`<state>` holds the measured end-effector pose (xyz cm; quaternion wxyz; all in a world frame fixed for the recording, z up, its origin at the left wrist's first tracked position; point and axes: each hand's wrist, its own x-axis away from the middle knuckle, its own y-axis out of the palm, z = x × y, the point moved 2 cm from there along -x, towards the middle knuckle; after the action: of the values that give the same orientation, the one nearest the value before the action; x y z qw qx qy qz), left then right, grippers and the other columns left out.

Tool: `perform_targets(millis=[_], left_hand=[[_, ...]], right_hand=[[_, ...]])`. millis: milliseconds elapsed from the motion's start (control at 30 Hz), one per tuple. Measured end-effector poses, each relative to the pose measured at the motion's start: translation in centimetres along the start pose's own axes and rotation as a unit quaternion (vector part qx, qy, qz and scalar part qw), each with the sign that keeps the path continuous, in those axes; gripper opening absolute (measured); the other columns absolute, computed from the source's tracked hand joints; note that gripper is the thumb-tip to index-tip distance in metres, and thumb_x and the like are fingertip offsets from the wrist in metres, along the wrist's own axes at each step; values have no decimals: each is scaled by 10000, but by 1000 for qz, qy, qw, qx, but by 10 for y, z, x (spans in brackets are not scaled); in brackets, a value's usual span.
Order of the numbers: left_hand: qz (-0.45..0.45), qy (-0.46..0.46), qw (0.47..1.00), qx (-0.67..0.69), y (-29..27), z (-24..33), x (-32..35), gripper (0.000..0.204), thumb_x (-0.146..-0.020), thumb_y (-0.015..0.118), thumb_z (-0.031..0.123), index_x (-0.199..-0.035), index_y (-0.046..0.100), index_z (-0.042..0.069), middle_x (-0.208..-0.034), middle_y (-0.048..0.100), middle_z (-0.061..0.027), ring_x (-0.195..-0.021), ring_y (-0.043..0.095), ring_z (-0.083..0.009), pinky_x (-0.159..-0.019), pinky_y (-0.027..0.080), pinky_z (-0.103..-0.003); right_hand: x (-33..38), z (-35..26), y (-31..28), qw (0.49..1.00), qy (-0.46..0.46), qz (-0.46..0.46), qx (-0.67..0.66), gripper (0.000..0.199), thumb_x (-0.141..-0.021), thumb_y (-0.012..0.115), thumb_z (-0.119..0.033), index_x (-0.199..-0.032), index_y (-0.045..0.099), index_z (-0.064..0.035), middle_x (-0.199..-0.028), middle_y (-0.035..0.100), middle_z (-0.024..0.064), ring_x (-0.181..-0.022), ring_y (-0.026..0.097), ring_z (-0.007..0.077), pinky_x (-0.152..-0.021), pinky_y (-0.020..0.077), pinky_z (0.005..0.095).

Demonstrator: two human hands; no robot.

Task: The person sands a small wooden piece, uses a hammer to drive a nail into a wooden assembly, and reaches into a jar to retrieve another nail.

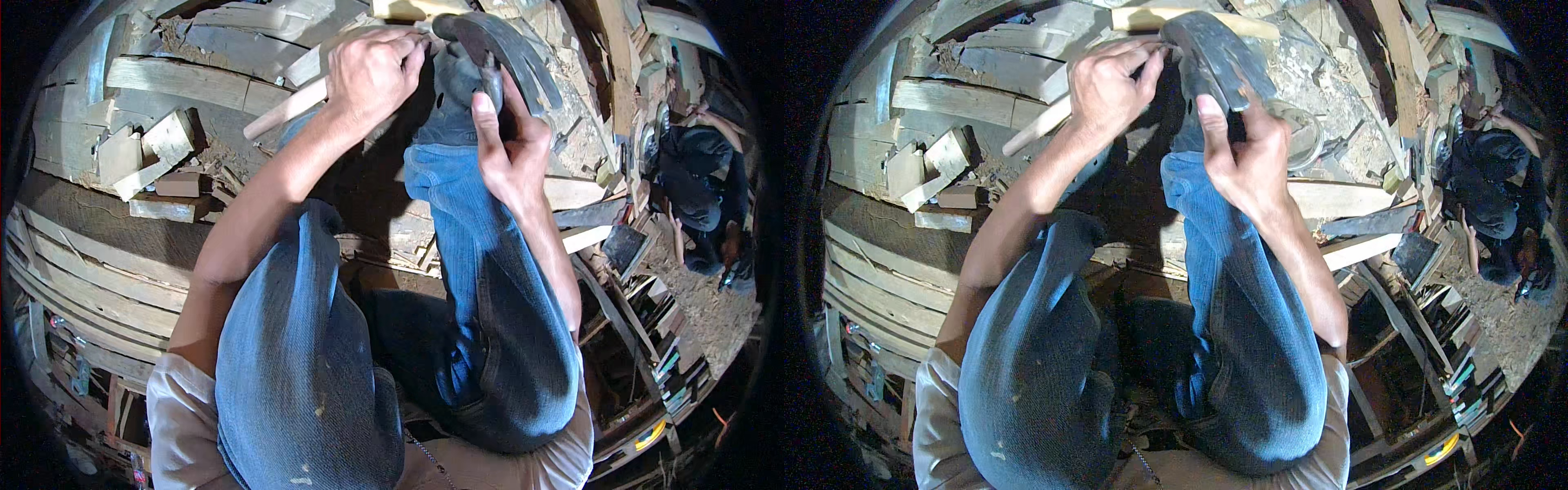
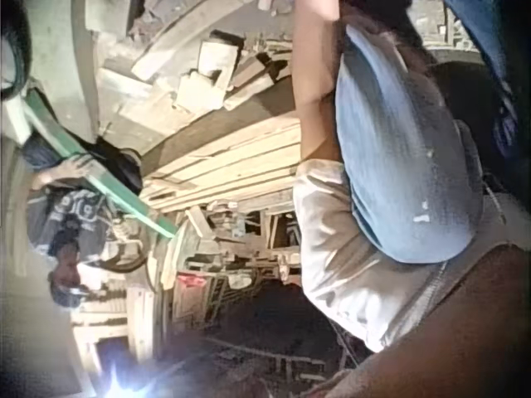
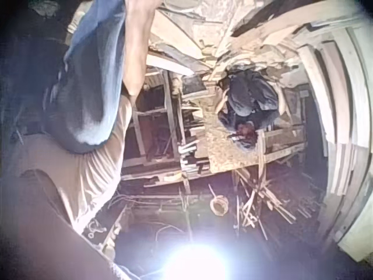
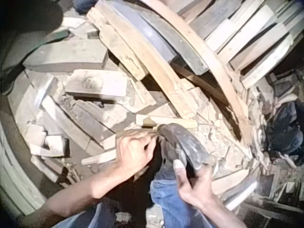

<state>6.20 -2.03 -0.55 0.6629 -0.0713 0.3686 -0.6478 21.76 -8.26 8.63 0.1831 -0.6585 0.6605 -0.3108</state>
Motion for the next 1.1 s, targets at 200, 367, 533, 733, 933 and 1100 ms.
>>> perform_targets(millis=[200,367,533,733,933,1100], left_hand=[[-9,-31,999,8,0,-3,2,116,-830,718,139,-877,760,41,-913,750,-89,-811,730,-252,-734,579,-332],[-5,-23,1000,-1,0,-3,0,129,-829,720,144,-893,763,41,-939,750,-92,-825,731,-245,-732,581,-332],[-16,-29,999,-4,-2,-2,1,140,-817,726,141,-904,763,38,-937,751,-94,-832,732,-245,-742,583,-334],[-9,4,1000,-7,-5,2,2,146,-799,731,129,-900,763,29,-936,748,-120,-839,731,-253,-763,585,-332],[-5,-7,1000,1,-4,0,0,138,-800,726,132,-892,767,37,-949,749,-122,-877,733,-254,-791,585,-333],[-14,-17,1000,-13,-5,-6,4,131,-801,725,130,-888,770,44,-949,750,-122,-894,734,-239,-807,587,-331]], right_hand=[[-5,-1,1,999,-28,18,-11,351,-957,641,-134,-1268,614,26,-553,577,33,-481,505,47,-444,407,256],[-8,-6,-2,998,-14,-40,41,381,-950,656,-170,-1284,611,8,-541,558,27,-470,457,52,-445,391,274],[-6,-10,-4,999,-1,2,-35,342,-945,664,-150,-1247,631,6,-557,595,43,-492,511,67,-463,414,268],[-10,-8,-2,996,47,-48,53,241,-941,667,-140,-1110,663,31,-565,583,50,-501,493,86,-496,430,286],[-12,-14,-3,1000,5,-4,-30,160,-932,674,-128,-1027,678,0,-587,591,50,-538,497,80,-515,434,285],[-12,-16,1,998,43,-31,-35,229,-938,671,-166,-1102,675,-8,-616,608,60,-570,529,93,-554,466,290]])
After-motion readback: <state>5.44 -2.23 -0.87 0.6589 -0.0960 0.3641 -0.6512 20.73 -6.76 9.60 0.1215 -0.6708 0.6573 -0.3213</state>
